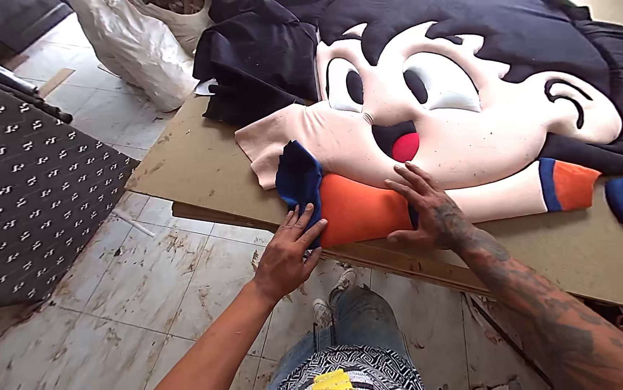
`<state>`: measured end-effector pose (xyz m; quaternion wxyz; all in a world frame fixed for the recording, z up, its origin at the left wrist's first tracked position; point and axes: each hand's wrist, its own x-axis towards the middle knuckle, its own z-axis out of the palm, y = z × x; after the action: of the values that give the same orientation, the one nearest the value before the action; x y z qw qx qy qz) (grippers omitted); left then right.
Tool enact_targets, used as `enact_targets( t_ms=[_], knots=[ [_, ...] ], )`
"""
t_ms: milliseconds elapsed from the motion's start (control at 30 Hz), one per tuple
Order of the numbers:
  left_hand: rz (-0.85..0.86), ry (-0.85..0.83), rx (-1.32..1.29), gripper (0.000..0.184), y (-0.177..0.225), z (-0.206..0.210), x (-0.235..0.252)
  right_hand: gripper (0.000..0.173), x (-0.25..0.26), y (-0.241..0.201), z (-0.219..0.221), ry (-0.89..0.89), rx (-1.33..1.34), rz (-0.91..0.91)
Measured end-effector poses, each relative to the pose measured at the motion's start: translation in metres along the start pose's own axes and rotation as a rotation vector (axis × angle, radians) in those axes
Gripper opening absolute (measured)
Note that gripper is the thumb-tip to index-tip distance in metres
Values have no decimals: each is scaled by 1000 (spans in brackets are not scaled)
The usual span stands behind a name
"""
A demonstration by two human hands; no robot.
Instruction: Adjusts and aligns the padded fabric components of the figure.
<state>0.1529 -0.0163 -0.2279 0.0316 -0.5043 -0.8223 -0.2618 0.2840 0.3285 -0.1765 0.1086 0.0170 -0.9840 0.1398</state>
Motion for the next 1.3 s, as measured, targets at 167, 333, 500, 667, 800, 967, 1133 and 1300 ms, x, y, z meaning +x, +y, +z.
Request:
enact_targets(
  t_ms=[167, 333, 500, 667, 800, 967, 1133, 1300],
  knots=[
    [9, -3, 10, 52, 0, -1, 1, 118, 1, 22, 9, -18, -154, -84],
    [17, 0, 6, 51, -2, 3, 0, 122, 1, 21, 14, -27, -206, -83],
    [22, -8, 3, 51, -4, 3, 2, 121, 2, 21, 15, -18, -216, -61],
    [27, -2, 8, 51, -2, 2, 4, 118, 4, 18, 11, -21, -217, -62],
    [21, -4, -2, 50, 2, 2, 4, 118, 2, 19, 10, -26, -216, -59],
    [48, 26, -15, 53, 0, 1, 3, 118, 1, 17, 9, -5, -229, -38],
    [52, -109, -72, 56, -2, -6, 5, 117, -2, 17, 4, -58, -242, -15],
    [51, -165, -44, 55, -6, -5, 7, 117, 0, 19, 6, -102, -207, 6]
  ],
)
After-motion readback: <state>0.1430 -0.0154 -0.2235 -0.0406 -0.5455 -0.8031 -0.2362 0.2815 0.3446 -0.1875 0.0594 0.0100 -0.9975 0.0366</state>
